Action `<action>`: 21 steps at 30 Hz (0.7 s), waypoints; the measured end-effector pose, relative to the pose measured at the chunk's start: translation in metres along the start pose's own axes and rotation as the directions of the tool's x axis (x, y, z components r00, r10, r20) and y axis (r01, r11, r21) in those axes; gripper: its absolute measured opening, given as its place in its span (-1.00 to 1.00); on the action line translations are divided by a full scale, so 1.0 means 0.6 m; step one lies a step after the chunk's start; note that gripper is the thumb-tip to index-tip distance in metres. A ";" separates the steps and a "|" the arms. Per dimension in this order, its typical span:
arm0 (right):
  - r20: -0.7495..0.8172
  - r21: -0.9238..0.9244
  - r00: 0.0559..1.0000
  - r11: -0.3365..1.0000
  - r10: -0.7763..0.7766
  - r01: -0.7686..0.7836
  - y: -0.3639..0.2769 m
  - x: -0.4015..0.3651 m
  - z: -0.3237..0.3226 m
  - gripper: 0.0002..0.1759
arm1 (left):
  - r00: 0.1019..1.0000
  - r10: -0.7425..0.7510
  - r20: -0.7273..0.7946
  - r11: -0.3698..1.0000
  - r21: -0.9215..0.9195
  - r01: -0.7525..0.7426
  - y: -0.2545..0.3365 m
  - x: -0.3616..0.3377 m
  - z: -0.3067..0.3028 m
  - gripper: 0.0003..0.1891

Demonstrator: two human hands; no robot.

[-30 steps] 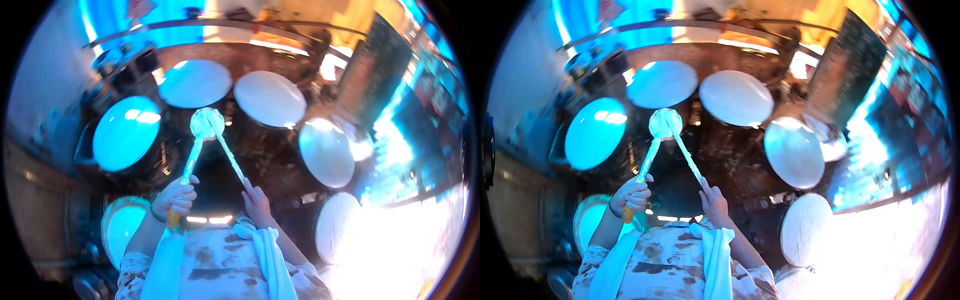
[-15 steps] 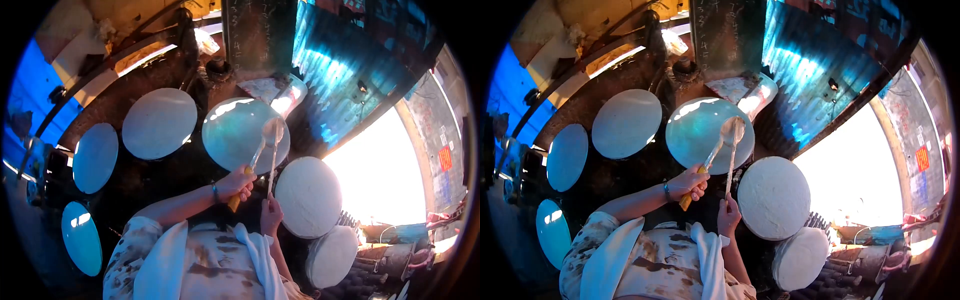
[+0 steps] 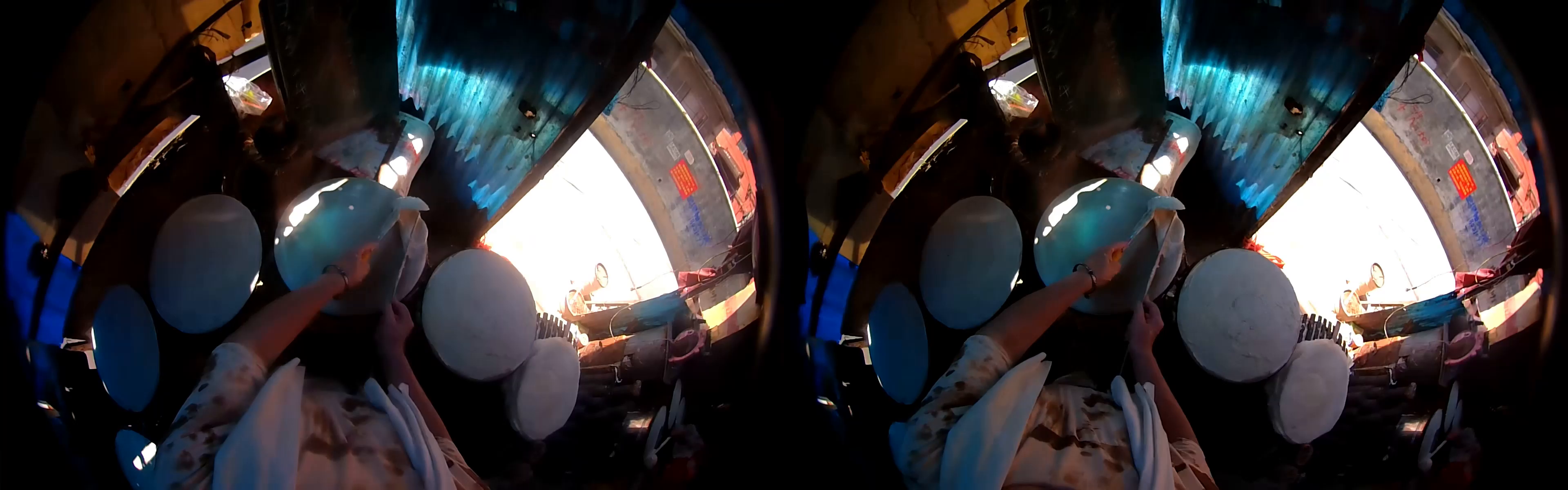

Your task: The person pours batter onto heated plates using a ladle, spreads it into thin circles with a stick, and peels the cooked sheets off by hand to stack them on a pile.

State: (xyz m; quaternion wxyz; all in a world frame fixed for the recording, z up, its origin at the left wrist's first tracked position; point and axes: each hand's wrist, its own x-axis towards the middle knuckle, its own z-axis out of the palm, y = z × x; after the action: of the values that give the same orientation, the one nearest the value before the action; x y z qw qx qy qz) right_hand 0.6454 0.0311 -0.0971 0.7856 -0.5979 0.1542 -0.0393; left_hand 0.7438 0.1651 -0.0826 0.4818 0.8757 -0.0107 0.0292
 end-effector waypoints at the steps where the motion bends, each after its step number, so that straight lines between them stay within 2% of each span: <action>1: 0.035 0.105 0.999 0.994 -0.038 0.034 0.004 -0.001 0.021 -0.77 | 1.000 -0.009 -0.002 0.999 0.037 0.009 -0.005 0.007 -0.011 -0.58; 3: 0.108 0.129 0.975 0.970 0.195 -0.208 -0.023 0.000 0.006 -0.70 | 1.000 -0.014 0.021 0.994 0.106 0.012 -0.016 0.004 -0.043 -0.59; 4: 0.051 0.168 0.984 0.969 0.173 -0.179 -0.023 0.003 -0.003 -0.71 | 1.000 0.017 -0.021 0.991 0.131 -0.014 -0.008 0.006 -0.060 -0.59; 5: 0.011 0.365 0.996 0.927 0.088 -0.086 0.021 0.026 -0.008 -0.72 | 0.995 0.056 -0.077 0.989 0.143 -0.044 0.003 0.017 -0.070 -0.59; 7: -0.146 0.025 0.985 0.996 0.091 -0.088 -0.003 -0.008 0.022 -0.74 | 0.992 0.092 -0.084 0.993 0.078 -0.086 -0.005 0.022 -0.081 -0.59; 8: -0.105 -0.143 0.951 0.950 -0.292 0.276 0.062 0.010 0.034 -0.75 | 0.990 0.117 -0.081 0.993 0.030 -0.115 -0.012 0.021 -0.085 -0.58; 9: -0.111 -0.148 0.949 0.949 -0.294 0.277 0.067 0.022 0.035 -0.75 | 0.990 0.120 -0.075 0.993 0.025 -0.118 -0.013 0.022 -0.092 -0.58; 11: 0.133 0.093 0.989 0.994 -0.071 0.059 0.058 0.049 0.049 -0.76 | 1.000 -0.001 -0.014 0.994 0.106 0.003 -0.017 0.025 -0.113 -0.55; 12: 0.038 0.192 0.996 0.978 0.076 -0.082 0.024 0.043 0.057 -0.77 | 1.000 0.000 -0.001 0.992 0.124 0.000 -0.035 0.023 -0.121 -0.55; 13: 0.076 0.304 0.984 0.936 0.162 -0.178 -0.024 0.028 0.057 -0.74 | 1.000 0.005 -0.026 0.996 0.088 -0.003 -0.061 0.029 -0.126 -0.54; 15: -0.054 0.297 0.991 0.949 0.126 -0.104 -0.016 0.032 0.056 -0.75 | 0.998 0.031 -0.054 0.999 0.042 -0.028 -0.056 0.035 -0.138 -0.54; 16: -0.055 0.295 0.993 0.952 0.107 -0.086 -0.001 0.039 0.066 -0.75 | 0.999 -0.021 -0.045 0.997 0.074 0.024 -0.026 0.025 -0.155 -0.52; 17: -0.048 -0.141 0.963 0.956 -0.264 0.255 0.029 0.046 0.085 -0.74 | 0.996 -0.081 -0.043 0.991 0.101 0.085 -0.013 0.015 -0.163 -0.50; 18: 0.112 -0.522 0.823 0.671 -0.557 0.526 0.055 0.052 0.091 -0.72 | 0.994 0.015 -0.109 0.997 0.079 -0.007 -0.059 0.015 -0.152 -0.57; 19: 0.115 -0.524 0.824 0.671 -0.554 0.525 0.066 0.069 0.083 -0.72 | 0.994 0.010 -0.109 0.997 0.077 -0.002 -0.062 0.011 -0.160 -0.57; 20: 0.158 -0.272 0.959 0.923 -0.236 0.272 0.074 0.092 0.072 -0.71 | 0.990 -0.142 -0.022 0.988 -0.058 0.141 -0.067 0.008 -0.173 -0.56; 21: 0.282 -0.011 0.955 0.996 0.087 -0.088 0.077 0.107 0.066 -0.69 | 0.956 -0.281 0.087 0.943 -0.162 0.292 -0.070 0.002 -0.192 -0.45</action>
State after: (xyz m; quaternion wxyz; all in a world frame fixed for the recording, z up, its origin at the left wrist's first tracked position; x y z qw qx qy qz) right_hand 0.7122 0.0648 -0.1441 0.8012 -0.5892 0.0668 0.0811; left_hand 0.7423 0.2848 -0.0567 0.5545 0.8234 0.0992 -0.0694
